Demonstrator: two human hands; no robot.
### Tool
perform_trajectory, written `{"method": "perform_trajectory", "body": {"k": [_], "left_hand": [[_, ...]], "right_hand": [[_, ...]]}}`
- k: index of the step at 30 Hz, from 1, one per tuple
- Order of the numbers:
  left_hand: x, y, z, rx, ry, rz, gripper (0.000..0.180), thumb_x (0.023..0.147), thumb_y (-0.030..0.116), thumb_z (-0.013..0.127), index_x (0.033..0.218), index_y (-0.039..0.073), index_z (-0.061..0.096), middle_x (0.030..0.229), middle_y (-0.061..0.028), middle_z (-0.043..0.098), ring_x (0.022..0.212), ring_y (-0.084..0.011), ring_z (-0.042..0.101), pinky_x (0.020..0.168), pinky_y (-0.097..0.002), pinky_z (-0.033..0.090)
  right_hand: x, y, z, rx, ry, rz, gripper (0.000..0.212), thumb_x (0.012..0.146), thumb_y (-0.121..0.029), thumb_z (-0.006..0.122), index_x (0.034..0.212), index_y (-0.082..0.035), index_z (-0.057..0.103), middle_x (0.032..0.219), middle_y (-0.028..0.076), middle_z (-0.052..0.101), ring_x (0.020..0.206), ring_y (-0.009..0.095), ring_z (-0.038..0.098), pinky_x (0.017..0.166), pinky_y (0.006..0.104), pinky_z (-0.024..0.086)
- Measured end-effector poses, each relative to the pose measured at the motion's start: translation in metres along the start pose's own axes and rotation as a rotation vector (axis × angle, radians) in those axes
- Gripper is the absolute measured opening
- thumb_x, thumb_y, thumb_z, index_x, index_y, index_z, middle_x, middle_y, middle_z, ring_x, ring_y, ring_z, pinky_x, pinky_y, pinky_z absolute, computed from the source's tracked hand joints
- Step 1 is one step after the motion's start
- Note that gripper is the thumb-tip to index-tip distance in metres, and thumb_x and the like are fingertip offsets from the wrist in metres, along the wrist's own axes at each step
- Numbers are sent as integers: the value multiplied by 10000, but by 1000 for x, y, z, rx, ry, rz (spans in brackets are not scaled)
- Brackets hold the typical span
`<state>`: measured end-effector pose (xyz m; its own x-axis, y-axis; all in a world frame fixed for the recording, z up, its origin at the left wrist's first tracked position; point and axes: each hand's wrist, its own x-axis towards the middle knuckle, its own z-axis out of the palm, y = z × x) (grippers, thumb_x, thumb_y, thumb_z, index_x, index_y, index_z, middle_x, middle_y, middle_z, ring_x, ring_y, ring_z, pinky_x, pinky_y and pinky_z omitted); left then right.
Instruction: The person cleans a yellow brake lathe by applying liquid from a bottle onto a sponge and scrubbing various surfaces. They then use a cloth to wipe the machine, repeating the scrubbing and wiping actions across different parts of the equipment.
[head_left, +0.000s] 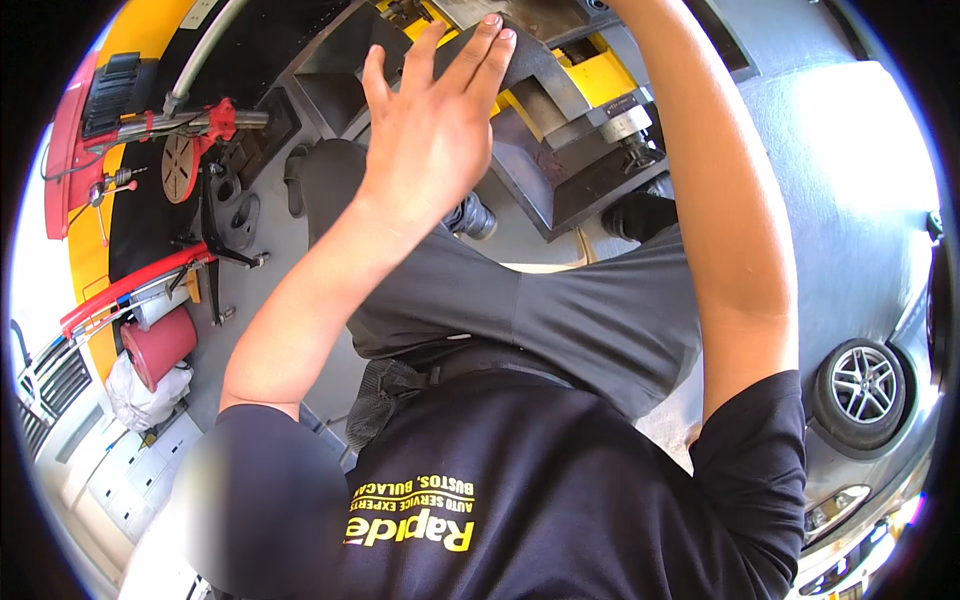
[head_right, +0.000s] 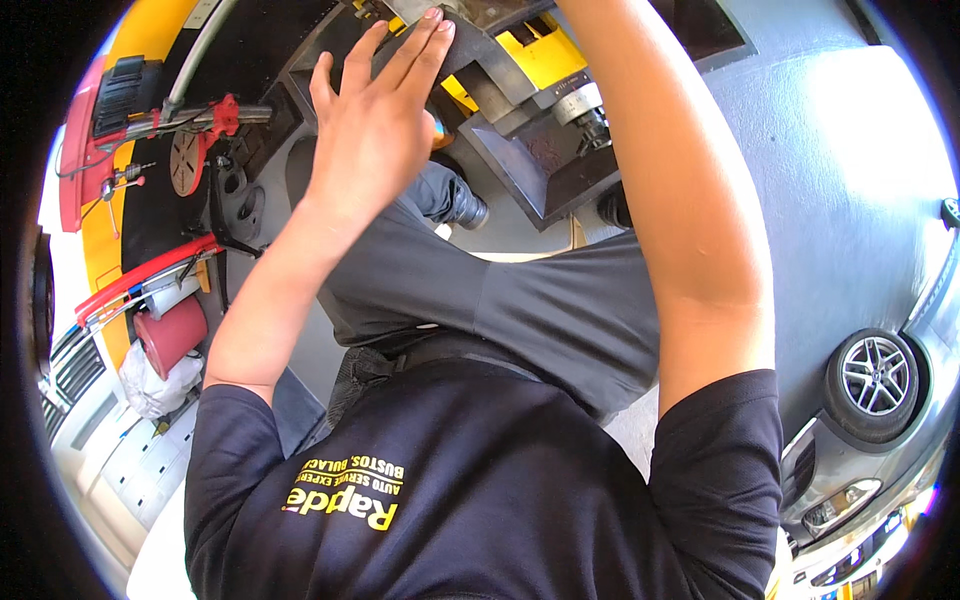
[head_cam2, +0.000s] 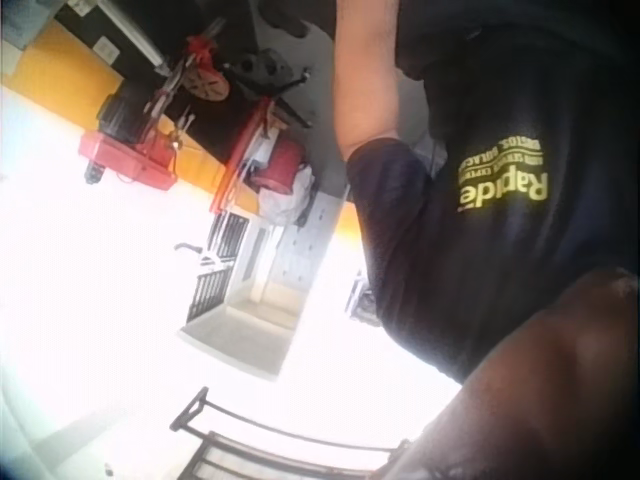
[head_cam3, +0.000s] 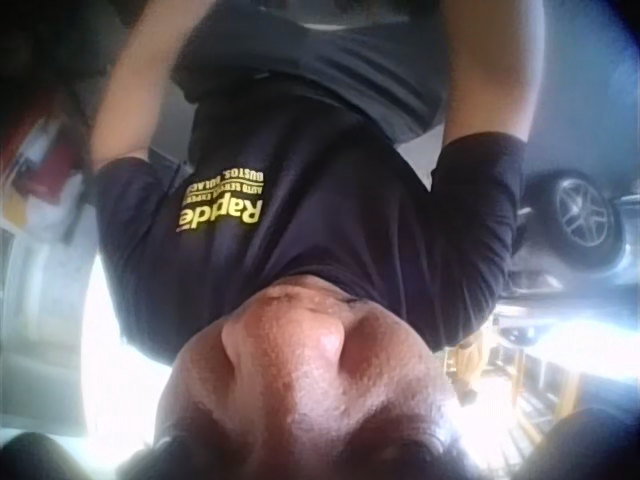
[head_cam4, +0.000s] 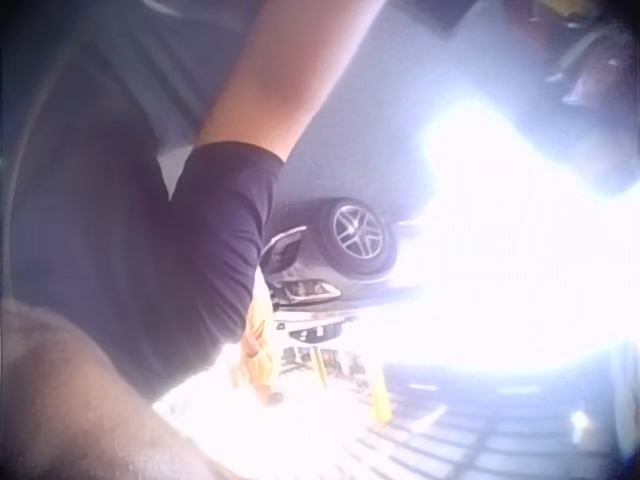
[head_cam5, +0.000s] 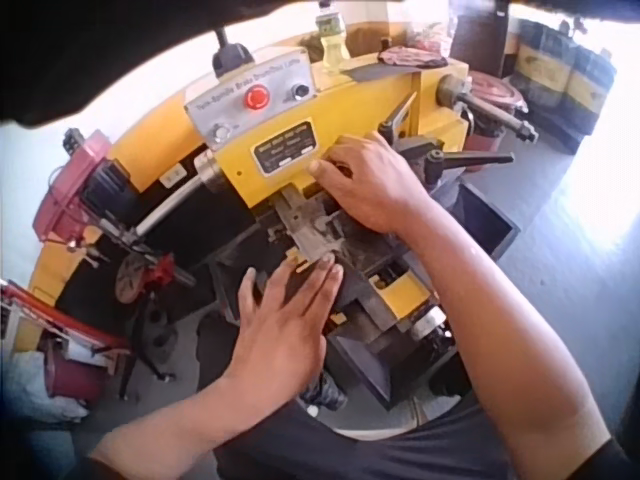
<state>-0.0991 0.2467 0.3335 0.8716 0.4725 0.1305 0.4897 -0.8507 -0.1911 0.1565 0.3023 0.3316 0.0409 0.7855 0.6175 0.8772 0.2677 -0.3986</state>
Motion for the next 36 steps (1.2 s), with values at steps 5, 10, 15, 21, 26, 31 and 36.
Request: {"method": "perform_trajectory", "body": {"k": [5,10,15,21,26,31,36], "left_hand": [[15,-1,31,-50,136,-25,773,887,187,763,1623,159,528,1677,-3,538,1510,-320,492,1186,-712,364],[6,-21,22,45,50,0,894,850,182,798,1672,132,450,1724,-44,469,1539,-315,461,1215,-694,353],[-9,-5,29,57,96,4,624,965,154,635,1578,58,573,1634,-77,575,1477,-304,520,1170,-723,385],[5,-5,26,8,77,0,848,865,119,798,1650,94,477,1717,-69,484,1530,-320,476,1215,-681,359],[5,-8,6,-134,19,35,667,945,38,640,1602,64,528,1610,-99,603,1425,-353,593,1161,-536,493],[25,-79,-7,-186,244,186,562,956,21,605,1511,103,636,1438,-81,726,1268,-374,679,1059,-508,581],[-3,-43,11,-81,19,164,707,946,16,574,1619,232,563,1716,67,499,1494,-338,521,1187,-499,455]], "right_hand": [[0,-4,-12,-7,-6,29,387,1054,-334,616,1015,23,761,1081,246,741,1100,440,662,1007,505,505],[4,-9,-5,35,-14,4,389,1053,-333,618,1016,28,760,1098,237,744,1120,429,662,1025,494,500],[1,-4,11,57,33,-52,373,1049,-323,624,1014,22,760,1092,221,752,1121,422,673,1039,488,497],[2,-5,-4,21,12,2,393,1055,-330,603,1056,26,769,1131,247,754,1140,438,670,1055,499,503],[2,-7,-5,33,-5,6,408,1059,-342,597,1064,28,768,1160,248,752,1144,442,667,1055,505,505],[6,-9,-8,-6,-61,62,415,1064,-351,594,1076,24,769,1163,244,751,1148,440,663,1053,504,506],[2,-8,-3,28,14,22,408,1063,-347,602,1067,25,769,1140,235,748,1139,432,662,1059,496,502]]}}
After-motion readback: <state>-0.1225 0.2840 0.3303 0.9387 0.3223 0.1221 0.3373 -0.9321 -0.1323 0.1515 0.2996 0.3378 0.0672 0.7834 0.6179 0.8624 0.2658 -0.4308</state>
